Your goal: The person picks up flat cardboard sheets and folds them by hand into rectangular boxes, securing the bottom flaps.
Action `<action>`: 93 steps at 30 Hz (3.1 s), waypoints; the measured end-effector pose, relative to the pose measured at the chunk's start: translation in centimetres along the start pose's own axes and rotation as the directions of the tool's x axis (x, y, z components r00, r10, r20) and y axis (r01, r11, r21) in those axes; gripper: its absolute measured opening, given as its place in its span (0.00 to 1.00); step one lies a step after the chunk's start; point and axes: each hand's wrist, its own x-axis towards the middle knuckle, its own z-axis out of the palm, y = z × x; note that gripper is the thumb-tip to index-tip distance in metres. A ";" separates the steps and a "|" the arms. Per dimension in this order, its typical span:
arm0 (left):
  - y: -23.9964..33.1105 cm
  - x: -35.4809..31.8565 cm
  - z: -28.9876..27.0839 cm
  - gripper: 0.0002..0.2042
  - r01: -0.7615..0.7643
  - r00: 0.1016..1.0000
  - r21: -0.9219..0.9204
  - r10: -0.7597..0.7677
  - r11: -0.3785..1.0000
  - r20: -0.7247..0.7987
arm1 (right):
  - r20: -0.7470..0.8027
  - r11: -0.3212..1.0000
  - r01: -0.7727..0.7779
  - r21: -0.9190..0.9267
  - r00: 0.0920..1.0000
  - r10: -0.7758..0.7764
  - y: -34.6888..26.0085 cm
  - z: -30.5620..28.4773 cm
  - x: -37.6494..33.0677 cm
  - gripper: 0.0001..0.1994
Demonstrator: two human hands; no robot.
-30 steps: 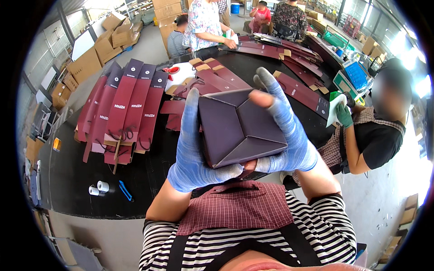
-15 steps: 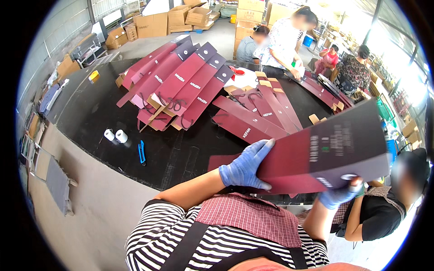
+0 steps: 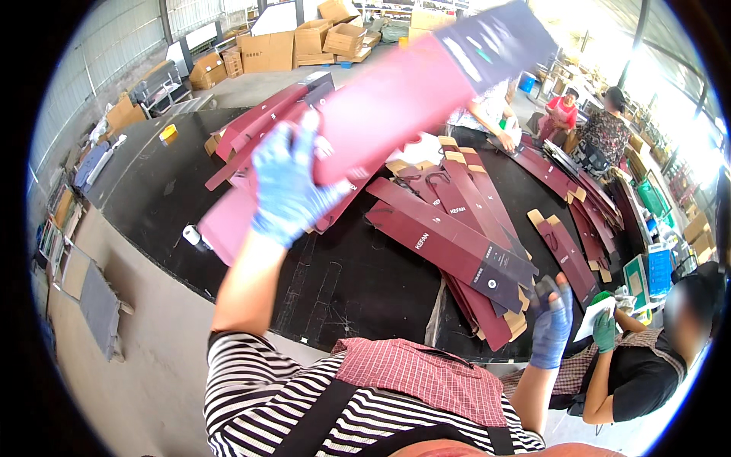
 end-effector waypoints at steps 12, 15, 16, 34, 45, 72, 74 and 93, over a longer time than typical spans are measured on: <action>-13.8 13.6 12.5 0.44 0.107 0.948 0.566 -0.256 0.817 0.191 | -0.076 0.917 -0.396 -0.035 0.916 0.393 9.2 -4.9 -5.1 0.20; -10.5 7.3 18.3 0.38 -0.122 0.935 0.407 -0.033 0.905 0.353 | -0.029 0.865 -0.489 -0.114 0.872 0.489 10.2 -4.9 -6.6 0.19; -8.4 4.5 19.7 0.37 -0.131 0.888 0.337 -0.040 0.932 0.458 | -0.002 0.859 -0.495 -0.131 0.867 0.499 10.0 -4.5 -7.4 0.19; -1.7 -30.9 31.0 0.36 0.039 0.684 -0.077 0.030 0.996 0.728 | -0.113 0.666 -0.313 -0.677 0.939 0.326 17.8 -8.4 -3.3 0.24; -1.8 -32.4 31.7 0.37 -0.025 0.714 -0.056 0.057 0.998 0.698 | -0.559 0.658 -0.627 -0.417 0.748 0.359 22.2 -17.1 7.4 0.22; 15.7 2.0 16.2 0.27 -0.006 0.807 -0.916 0.543 0.400 0.231 | -0.048 0.884 0.431 -0.182 0.894 -0.446 -5.2 -1.5 0.5 0.06; 15.9 1.8 13.5 0.13 0.179 0.742 -0.930 0.576 0.322 0.342 | -0.077 0.860 0.510 0.015 0.858 -0.507 -6.7 0.2 1.5 0.18; 12.7 -8.8 5.6 0.29 0.369 0.908 -0.907 0.286 -0.202 0.305 | 0.377 0.987 0.159 0.024 0.913 -0.156 -3.9 12.0 0.8 0.54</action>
